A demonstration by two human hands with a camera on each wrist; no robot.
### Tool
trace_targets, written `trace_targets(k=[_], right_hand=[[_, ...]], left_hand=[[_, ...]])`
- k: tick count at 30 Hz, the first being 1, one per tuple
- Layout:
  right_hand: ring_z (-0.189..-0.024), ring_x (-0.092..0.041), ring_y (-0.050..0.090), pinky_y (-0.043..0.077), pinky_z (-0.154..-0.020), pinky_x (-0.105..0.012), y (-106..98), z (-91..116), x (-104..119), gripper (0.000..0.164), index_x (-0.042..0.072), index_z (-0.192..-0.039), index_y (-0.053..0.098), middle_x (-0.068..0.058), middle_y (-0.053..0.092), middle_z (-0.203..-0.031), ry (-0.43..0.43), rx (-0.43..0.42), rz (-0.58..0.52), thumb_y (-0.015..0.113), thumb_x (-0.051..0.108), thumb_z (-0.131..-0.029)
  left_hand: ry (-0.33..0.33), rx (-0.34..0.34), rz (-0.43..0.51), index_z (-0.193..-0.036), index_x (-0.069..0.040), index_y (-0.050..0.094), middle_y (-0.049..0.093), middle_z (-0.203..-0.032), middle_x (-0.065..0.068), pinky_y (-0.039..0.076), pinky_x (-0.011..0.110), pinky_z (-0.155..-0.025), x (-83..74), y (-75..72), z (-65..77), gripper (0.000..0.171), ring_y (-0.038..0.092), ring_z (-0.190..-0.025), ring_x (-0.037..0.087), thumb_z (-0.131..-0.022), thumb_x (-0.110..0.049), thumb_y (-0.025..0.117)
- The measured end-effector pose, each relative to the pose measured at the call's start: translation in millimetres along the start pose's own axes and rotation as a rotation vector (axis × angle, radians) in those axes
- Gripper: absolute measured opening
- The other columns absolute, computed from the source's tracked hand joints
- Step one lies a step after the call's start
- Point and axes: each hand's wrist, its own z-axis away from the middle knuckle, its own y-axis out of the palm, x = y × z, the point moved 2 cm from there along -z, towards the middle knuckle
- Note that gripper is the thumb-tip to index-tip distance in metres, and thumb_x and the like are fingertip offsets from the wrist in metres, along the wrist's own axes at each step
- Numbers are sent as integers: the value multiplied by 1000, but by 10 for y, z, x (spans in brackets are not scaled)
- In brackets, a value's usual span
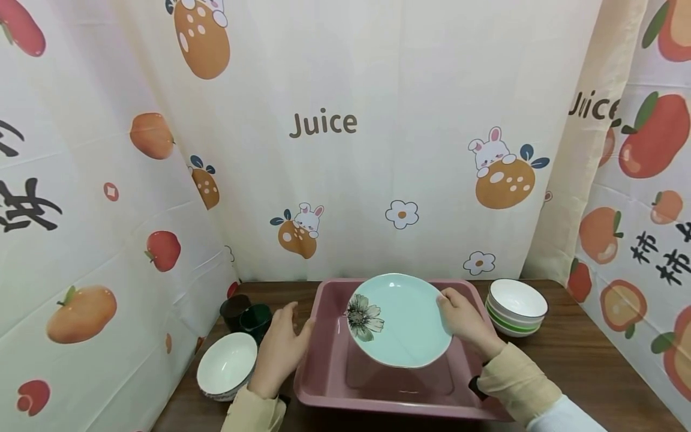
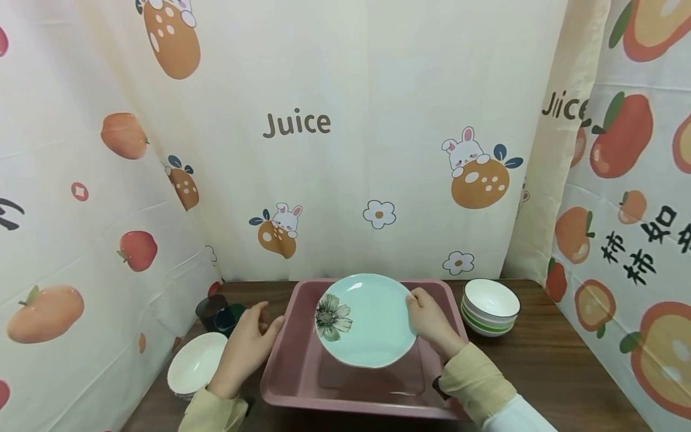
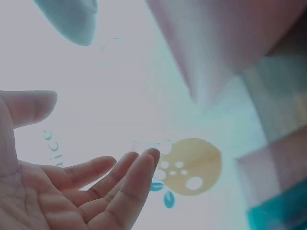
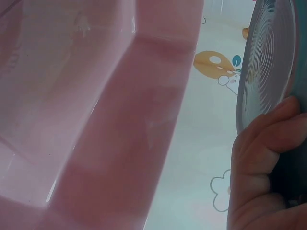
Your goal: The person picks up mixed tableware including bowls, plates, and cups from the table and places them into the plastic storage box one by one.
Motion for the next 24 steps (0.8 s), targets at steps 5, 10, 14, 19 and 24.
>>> trace_targets(k=[5,10,14,19,24], right_hand=[[-66,-17,55,47,-59,-29,-2,10,12,26,-3,-106,49,-10,55,-79,3,5,2,33,18,-106],[-64,-18,56,47,-58,-30,2,28,33,27,-4,-107,49,-10,55,-79,5,13,-11,33,18,-106],[-65,-18,55,47,-59,-30,8,33,49,28,-3,-108,49,-10,55,-79,18,17,-27,32,19,-106],[-65,-18,56,48,-59,-30,16,41,54,28,-2,-107,49,-10,55,-80,33,21,-43,31,20,-106],[-65,-18,56,48,-58,-29,15,51,41,27,-2,-105,49,-9,54,-79,33,8,-45,32,19,-106]], left_hand=[[31,75,136,-149,-6,36,51,-137,17,50,50,-91,-179,-28,-148,78,57,-117,30,-93,-59,54],[48,186,263,-148,-4,35,52,-134,17,49,51,-94,-326,88,-296,79,56,-119,32,-92,-55,58],[47,288,318,-148,-3,33,55,-130,17,51,49,-92,-402,233,-385,80,61,-111,29,-92,-54,59],[49,384,414,-147,5,29,59,-117,20,58,40,-71,-445,407,-430,80,66,-78,20,-95,-48,59],[85,386,441,-139,7,38,64,-97,17,56,33,-58,-482,517,-402,68,62,-63,15,-97,-43,58]])
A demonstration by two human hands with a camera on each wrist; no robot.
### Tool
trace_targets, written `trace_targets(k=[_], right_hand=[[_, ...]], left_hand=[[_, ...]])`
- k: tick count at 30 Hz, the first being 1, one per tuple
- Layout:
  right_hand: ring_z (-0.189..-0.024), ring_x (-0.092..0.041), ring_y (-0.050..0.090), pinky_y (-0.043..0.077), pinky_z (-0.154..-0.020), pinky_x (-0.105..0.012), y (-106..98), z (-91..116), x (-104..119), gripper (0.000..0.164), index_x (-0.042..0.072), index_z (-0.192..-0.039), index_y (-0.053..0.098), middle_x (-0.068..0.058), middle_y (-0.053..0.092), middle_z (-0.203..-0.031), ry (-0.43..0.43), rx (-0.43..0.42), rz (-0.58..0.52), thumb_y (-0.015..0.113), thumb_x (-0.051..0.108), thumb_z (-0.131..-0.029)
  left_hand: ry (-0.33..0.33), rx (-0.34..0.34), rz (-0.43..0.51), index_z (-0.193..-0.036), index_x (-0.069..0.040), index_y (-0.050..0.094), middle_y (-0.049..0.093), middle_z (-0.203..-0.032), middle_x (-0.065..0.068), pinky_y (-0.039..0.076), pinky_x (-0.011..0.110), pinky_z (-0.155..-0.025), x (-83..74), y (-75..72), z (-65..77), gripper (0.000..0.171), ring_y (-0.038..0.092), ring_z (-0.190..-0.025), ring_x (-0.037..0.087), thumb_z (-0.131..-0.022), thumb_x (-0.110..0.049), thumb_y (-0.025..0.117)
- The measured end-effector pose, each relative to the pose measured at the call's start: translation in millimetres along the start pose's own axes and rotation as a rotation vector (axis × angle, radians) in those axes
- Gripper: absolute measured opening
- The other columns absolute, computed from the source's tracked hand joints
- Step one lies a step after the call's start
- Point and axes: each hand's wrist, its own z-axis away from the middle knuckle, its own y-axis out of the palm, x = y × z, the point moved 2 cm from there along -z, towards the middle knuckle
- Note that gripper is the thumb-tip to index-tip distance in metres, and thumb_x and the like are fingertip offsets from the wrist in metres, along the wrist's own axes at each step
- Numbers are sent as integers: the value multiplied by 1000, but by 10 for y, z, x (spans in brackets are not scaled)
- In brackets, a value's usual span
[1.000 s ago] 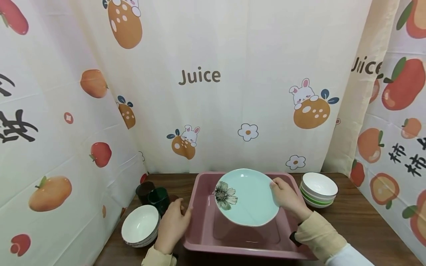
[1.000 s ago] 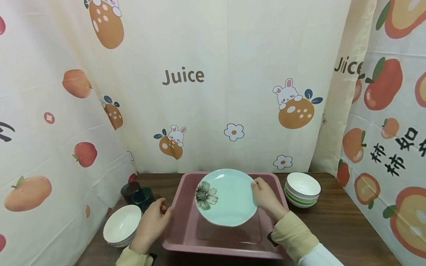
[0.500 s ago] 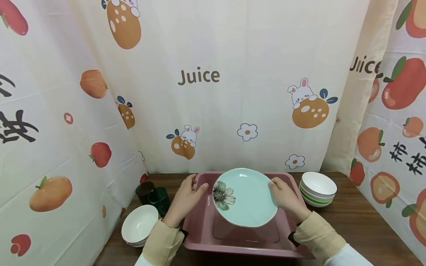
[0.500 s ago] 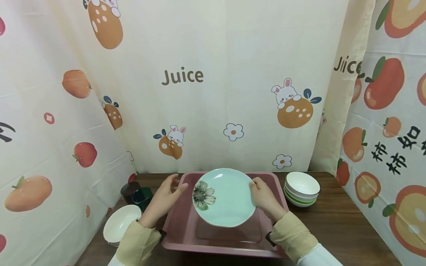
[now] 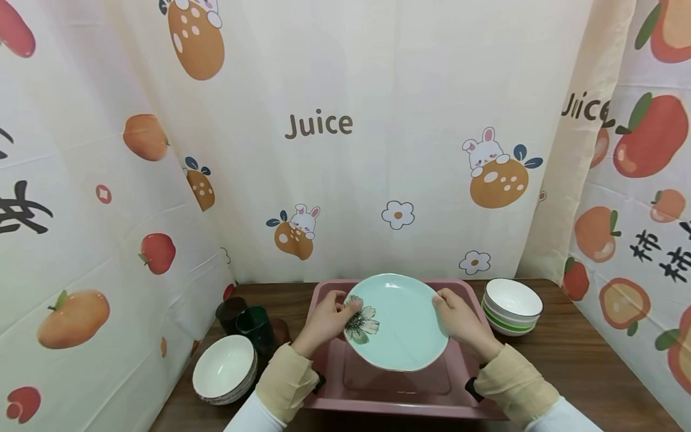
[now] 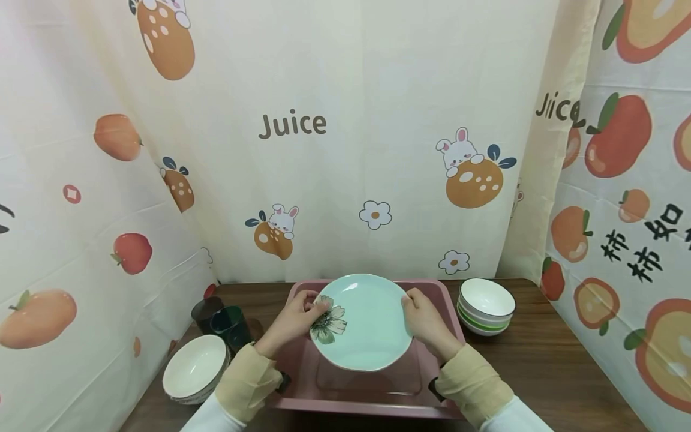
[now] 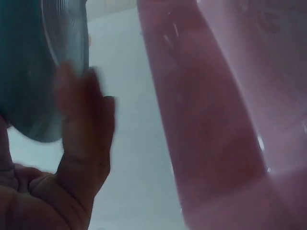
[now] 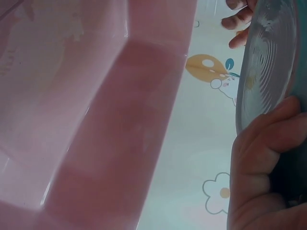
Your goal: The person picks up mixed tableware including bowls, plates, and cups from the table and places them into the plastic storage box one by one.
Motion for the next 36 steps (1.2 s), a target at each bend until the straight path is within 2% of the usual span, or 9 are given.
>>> trace_targets(k=[4,7,13,21,29,36], right_hand=[[-66,-18,54,46,-59,-30,5,2,-13,26,-2,-104,49,-9,53,-79,-11,-7,13,33,19,-106],[-65,-18,55,46,-59,-30,18,1,-15,26,-3,-104,50,-10,54,-78,-26,-12,31,33,17,-106],[-65,-18,55,46,-59,-30,68,0,-10,24,-2,-103,50,-10,54,-78,-36,-15,30,34,16,-105],[-68,-19,56,46,-62,-30,86,24,-2,26,-1,-104,51,-10,55,-80,-11,11,6,34,19,-106],[-71,-19,60,52,-63,-32,58,85,-13,31,-3,-112,54,-11,60,-86,23,90,-49,39,23,-105],[-77,-19,67,57,-66,-36,-59,94,-124,44,-7,-129,50,-13,65,-95,24,187,-110,43,29,-105]], left_hand=[[16,-49,-5,-126,5,49,65,-86,12,52,31,-54,-17,68,7,48,60,-59,15,-100,-34,55],[11,-86,-35,-114,3,56,62,-83,10,50,30,-55,-35,94,7,35,57,-63,14,-102,-30,52],[-9,-127,-93,-99,-1,56,55,-81,9,44,31,-61,-60,101,2,29,53,-69,17,-104,-27,44],[14,-146,-188,-97,-1,55,57,-84,8,43,33,-68,-65,88,9,23,53,-74,19,-104,-19,42],[35,-122,-194,-99,0,54,55,-81,8,43,31,-64,-59,79,52,21,51,-70,18,-104,-16,41],[68,-103,-188,-96,0,51,48,-75,6,41,29,-60,-87,77,70,20,48,-66,17,-105,-15,41]])
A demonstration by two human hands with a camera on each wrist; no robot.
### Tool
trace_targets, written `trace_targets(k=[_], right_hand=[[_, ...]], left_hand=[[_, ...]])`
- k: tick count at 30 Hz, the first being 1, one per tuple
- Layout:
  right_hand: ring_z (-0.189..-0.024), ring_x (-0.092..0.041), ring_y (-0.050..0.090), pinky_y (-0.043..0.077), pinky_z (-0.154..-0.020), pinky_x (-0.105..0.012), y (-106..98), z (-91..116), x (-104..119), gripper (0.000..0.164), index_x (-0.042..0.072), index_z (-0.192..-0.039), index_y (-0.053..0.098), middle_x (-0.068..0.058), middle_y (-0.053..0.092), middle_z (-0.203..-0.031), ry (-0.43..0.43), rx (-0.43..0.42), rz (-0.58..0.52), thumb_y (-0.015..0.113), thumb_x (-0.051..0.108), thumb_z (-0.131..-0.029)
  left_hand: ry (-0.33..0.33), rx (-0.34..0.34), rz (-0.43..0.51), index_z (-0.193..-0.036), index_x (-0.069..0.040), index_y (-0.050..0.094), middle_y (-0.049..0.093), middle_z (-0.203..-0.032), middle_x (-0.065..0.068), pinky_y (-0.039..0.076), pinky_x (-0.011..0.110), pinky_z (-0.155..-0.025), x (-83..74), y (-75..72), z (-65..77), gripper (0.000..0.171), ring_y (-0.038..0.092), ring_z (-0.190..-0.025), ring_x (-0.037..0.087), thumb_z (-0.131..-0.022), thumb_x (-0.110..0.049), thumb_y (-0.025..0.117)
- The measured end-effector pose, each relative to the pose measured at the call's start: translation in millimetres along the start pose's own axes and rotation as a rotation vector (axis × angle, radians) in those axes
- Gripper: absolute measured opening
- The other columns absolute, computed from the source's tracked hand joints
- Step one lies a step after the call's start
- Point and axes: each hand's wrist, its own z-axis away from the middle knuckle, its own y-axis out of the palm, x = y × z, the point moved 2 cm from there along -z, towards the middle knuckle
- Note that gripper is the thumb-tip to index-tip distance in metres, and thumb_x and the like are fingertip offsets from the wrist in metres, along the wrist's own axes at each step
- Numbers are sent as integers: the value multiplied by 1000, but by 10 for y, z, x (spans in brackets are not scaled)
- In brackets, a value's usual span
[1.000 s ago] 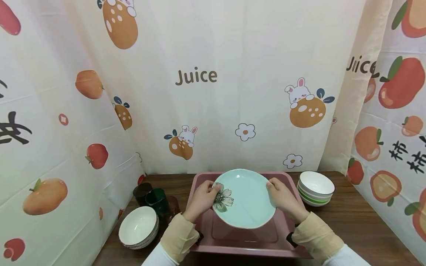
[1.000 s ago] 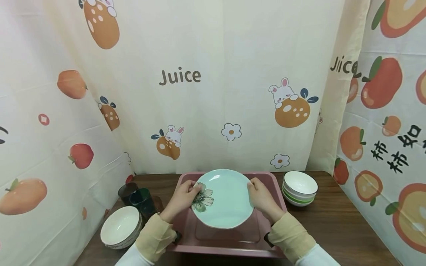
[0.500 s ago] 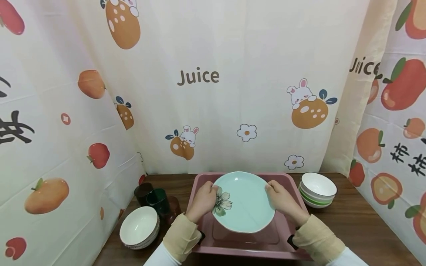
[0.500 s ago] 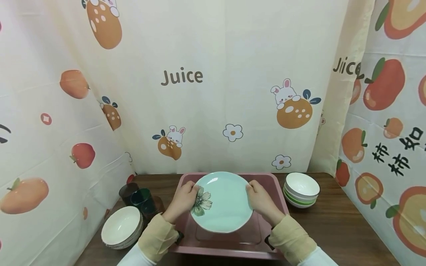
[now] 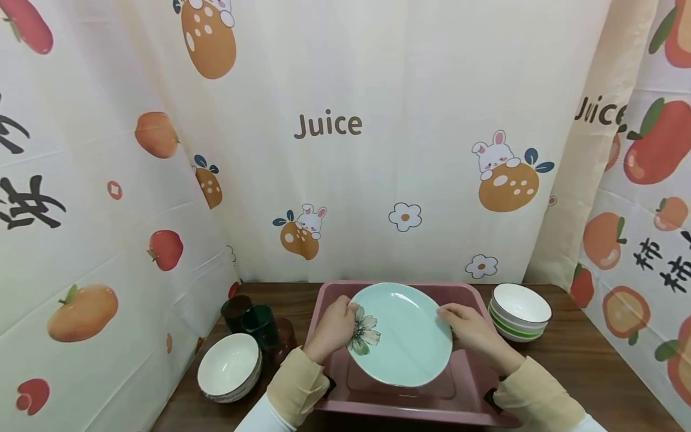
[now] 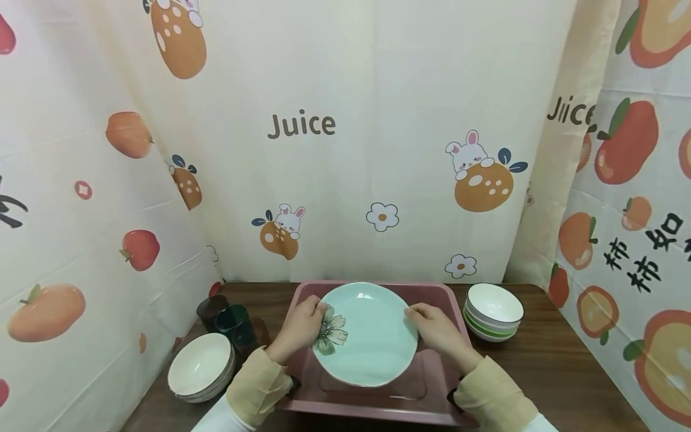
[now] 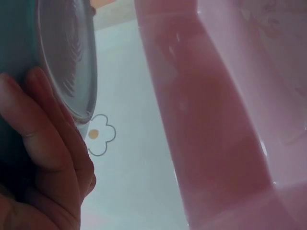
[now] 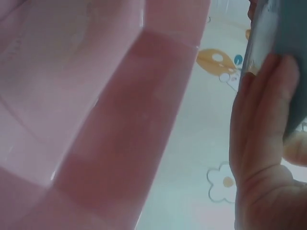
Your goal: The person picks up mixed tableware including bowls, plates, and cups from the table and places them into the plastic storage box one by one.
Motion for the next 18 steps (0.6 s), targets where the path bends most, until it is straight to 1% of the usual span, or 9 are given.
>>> trace_targets(k=[4,6,8,11,13,16,18], right_hand=[[-75,-19,69,58,-68,-36,-154,73,-14,50,-13,-133,41,-13,67,-92,-34,71,-66,42,29,-105],[-73,-18,69,59,-69,-35,-250,118,-25,51,-13,-133,38,-11,67,-87,-45,83,-89,42,30,-105],[-72,-18,69,59,-69,-35,-351,166,-44,51,-14,-132,36,-10,68,-85,-63,75,-97,42,29,-105],[-71,-17,69,59,-69,-35,-491,238,-91,53,-15,-134,34,-8,68,-85,-84,37,-45,42,29,-106],[-71,-17,69,58,-67,-36,-568,288,-139,53,-17,-135,32,-10,68,-86,-101,16,2,41,27,-106],[-71,-18,69,58,-66,-36,-651,353,-221,50,-19,-135,31,-14,68,-88,-117,-12,77,39,21,-106],[-71,-17,68,58,-64,-35,-686,390,-276,48,-20,-134,32,-16,68,-89,-111,-28,116,39,19,-106]], left_hand=[[5,1,-11,-94,-1,50,47,-73,5,40,28,-57,14,-18,1,21,47,-63,16,-105,-15,40],[13,-3,-24,-92,-1,50,46,-72,5,39,27,-56,21,-34,-4,21,46,-62,16,-105,-15,40],[15,-9,-48,-92,-2,50,45,-72,4,39,27,-57,26,-56,-7,22,46,-62,16,-105,-16,40],[31,-21,-80,-93,0,51,47,-73,5,41,28,-59,33,-93,-17,21,47,-65,16,-105,-15,41],[35,-23,-101,-95,0,52,48,-74,5,42,29,-60,36,-122,-23,21,48,-66,17,-105,-15,41],[25,-15,-109,-96,1,52,48,-75,6,42,30,-60,46,-163,-31,22,48,-66,18,-105,-15,41],[14,-10,-113,-96,1,52,48,-74,7,42,30,-60,56,-190,-39,22,48,-65,18,-105,-16,41]])
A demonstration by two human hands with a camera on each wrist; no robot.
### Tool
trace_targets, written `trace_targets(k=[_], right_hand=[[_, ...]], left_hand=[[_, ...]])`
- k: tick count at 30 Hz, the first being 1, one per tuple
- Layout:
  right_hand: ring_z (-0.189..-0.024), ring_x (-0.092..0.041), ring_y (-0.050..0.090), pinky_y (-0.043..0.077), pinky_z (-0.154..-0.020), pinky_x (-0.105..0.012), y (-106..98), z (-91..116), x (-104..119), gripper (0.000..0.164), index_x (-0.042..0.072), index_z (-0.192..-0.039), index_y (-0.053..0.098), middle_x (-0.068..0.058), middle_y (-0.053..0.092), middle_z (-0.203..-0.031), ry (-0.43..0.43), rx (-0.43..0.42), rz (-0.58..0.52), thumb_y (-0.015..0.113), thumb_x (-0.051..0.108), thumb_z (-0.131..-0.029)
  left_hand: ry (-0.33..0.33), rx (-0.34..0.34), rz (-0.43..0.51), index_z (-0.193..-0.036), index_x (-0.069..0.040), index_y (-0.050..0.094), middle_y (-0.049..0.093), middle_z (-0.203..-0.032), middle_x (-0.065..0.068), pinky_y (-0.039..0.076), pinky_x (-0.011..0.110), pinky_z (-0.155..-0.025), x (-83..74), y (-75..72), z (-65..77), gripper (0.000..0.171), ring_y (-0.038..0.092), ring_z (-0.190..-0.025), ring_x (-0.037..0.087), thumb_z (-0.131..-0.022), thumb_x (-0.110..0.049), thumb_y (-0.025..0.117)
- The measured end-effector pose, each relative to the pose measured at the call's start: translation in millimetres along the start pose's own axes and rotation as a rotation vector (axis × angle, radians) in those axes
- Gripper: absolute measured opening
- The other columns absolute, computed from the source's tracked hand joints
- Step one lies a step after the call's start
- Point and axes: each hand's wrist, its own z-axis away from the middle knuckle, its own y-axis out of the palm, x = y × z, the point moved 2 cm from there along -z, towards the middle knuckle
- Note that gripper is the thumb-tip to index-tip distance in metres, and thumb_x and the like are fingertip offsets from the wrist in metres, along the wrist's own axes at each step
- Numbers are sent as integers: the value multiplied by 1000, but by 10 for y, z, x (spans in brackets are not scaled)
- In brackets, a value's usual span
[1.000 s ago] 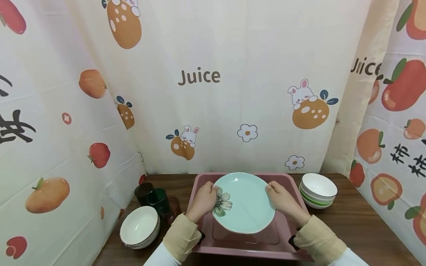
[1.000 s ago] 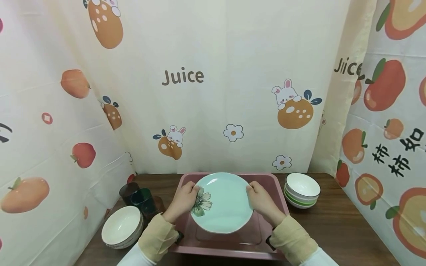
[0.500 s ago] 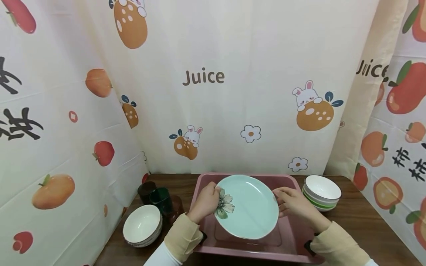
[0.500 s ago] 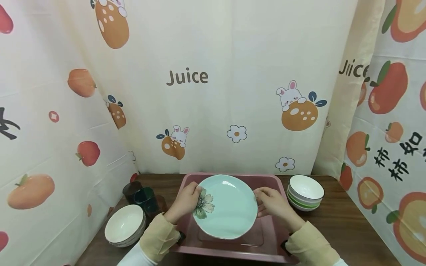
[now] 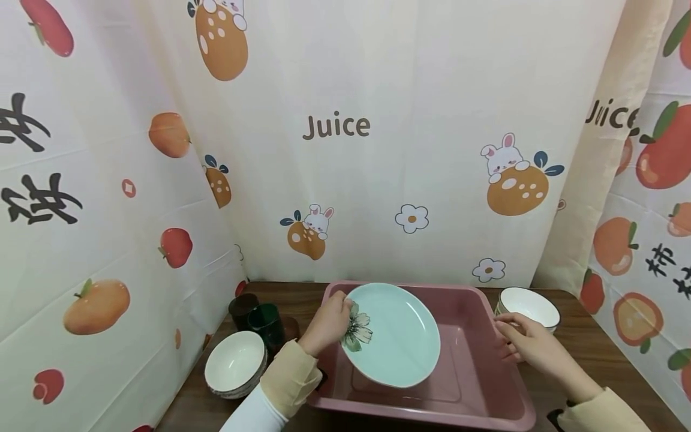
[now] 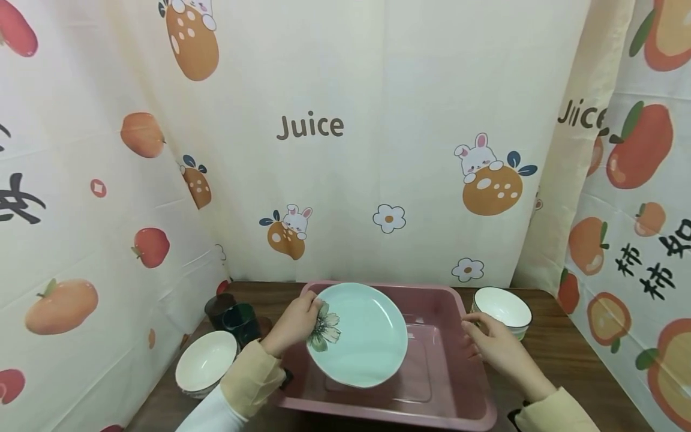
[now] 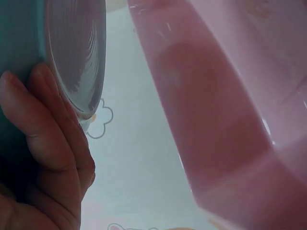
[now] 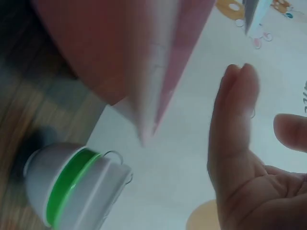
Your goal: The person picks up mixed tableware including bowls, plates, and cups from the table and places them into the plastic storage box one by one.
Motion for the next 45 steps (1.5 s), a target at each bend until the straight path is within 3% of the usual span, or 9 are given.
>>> trace_targets(k=[7,11,16,24,35,45], right_hand=[[-64,-8,61,54,-59,-27,-73,89,-194,40,-15,-127,44,-9,66,-81,76,-84,184,43,19,-105],[-61,-6,56,48,-58,-24,-81,95,-284,37,-9,-122,52,-3,62,-76,108,-124,350,47,23,-103],[-59,-6,52,41,-57,-25,-28,73,-357,38,-7,-118,56,0,59,-73,94,-139,477,51,27,-100],[-67,-9,54,43,-59,-27,110,12,-441,37,-7,-114,59,-2,61,-76,52,-144,534,59,26,-96],[-82,-23,63,48,-69,-38,211,1,-486,40,-15,-116,52,-21,67,-97,42,-180,558,57,17,-94],[-79,-19,60,47,-67,-35,215,-6,-462,38,-16,-117,51,-14,66,-92,47,-167,545,56,15,-94]], left_hand=[[-4,32,-32,-103,1,54,52,-77,8,46,30,-62,39,-41,-52,21,52,-67,18,-105,-16,43],[-14,55,-58,-104,1,53,52,-78,9,49,32,-63,56,-57,-81,20,54,-67,19,-104,-17,44],[-16,68,-113,-105,0,54,53,-81,8,50,34,-67,68,-60,-135,21,54,-71,19,-104,-17,43],[14,117,-236,-110,2,53,61,-89,11,55,39,-72,67,-21,-227,21,60,-76,21,-103,-16,46],[31,189,-358,-106,5,53,60,-81,11,52,34,-68,76,76,-276,20,56,-71,18,-102,-13,47],[42,231,-447,-104,3,54,60,-80,9,51,31,-65,116,154,-320,18,55,-67,17,-100,-14,49]])
